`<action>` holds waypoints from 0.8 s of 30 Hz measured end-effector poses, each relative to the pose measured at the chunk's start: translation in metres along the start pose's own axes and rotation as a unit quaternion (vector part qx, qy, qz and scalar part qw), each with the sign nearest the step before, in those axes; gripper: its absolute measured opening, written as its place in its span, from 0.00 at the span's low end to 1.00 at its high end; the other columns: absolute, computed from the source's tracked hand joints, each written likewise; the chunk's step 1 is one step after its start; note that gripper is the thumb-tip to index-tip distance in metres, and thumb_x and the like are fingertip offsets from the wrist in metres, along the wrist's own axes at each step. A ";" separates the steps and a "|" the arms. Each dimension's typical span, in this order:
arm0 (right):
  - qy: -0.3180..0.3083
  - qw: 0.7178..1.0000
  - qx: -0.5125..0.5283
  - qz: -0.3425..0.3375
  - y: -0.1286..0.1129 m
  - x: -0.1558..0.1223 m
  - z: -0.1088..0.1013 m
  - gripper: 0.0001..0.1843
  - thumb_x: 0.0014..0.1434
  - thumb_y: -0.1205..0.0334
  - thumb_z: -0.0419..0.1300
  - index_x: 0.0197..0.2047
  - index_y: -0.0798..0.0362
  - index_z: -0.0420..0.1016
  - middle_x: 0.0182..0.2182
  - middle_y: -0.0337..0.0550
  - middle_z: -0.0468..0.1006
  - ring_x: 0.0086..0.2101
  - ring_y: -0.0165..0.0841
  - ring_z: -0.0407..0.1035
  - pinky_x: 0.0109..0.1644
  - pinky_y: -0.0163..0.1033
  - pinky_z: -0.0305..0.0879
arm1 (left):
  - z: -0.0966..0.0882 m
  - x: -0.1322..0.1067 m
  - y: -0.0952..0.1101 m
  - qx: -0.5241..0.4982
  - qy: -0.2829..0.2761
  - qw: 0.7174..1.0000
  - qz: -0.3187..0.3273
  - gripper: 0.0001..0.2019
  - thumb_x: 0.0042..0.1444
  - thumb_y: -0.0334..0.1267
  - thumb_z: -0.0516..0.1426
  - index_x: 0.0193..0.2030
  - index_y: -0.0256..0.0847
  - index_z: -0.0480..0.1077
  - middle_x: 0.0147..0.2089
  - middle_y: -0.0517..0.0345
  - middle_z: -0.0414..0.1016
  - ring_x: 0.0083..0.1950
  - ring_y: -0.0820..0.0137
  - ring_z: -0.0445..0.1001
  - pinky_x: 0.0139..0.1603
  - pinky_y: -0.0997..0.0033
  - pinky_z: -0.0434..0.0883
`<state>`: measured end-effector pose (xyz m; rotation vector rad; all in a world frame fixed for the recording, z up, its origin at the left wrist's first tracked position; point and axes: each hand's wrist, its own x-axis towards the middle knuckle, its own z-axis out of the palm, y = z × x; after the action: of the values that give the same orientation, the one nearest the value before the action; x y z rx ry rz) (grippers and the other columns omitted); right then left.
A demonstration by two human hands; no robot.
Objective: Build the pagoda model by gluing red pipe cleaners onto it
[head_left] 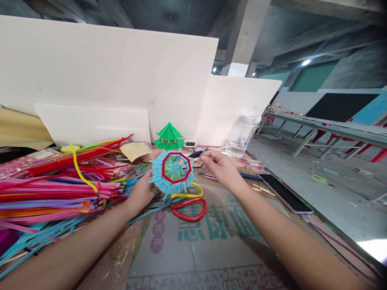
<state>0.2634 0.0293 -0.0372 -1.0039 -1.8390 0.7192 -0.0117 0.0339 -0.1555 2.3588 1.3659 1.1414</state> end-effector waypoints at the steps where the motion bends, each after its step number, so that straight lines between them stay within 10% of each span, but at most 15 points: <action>1: 0.005 1.000 0.012 -0.003 0.001 0.001 -0.001 0.15 0.60 0.48 0.55 0.34 0.51 0.69 0.22 0.34 0.64 0.23 0.28 0.58 0.27 0.35 0.56 | 0.000 0.000 0.000 -0.002 0.000 1.000 -0.001 0.17 0.53 0.30 0.52 0.48 0.42 0.75 0.64 0.49 0.67 0.63 0.56 0.67 0.63 0.49 0.67; 12: 0.054 0.998 0.017 -0.007 -0.009 0.005 -0.031 0.14 0.60 0.55 0.56 0.46 0.52 0.71 0.26 0.35 0.69 0.26 0.29 0.63 0.30 0.34 0.59 | -0.003 0.001 0.006 -0.017 0.005 0.999 -0.036 0.15 0.55 0.35 0.52 0.47 0.42 0.74 0.61 0.49 0.69 0.61 0.54 0.68 0.61 0.49 0.69; 24: -0.122 0.937 -0.326 0.003 0.005 0.000 -0.033 0.07 0.54 0.66 0.62 0.35 0.51 0.82 0.22 0.38 0.73 0.23 0.30 0.63 0.27 0.35 0.51 | -0.002 0.002 0.007 -0.028 0.012 0.999 -0.040 0.17 0.54 0.35 0.53 0.50 0.42 0.72 0.58 0.48 0.72 0.60 0.53 0.70 0.61 0.48 0.68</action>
<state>0.2945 0.0342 -0.0270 -1.3800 -2.3667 0.2283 -0.0078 0.0305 -0.1494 2.2381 1.4050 1.1741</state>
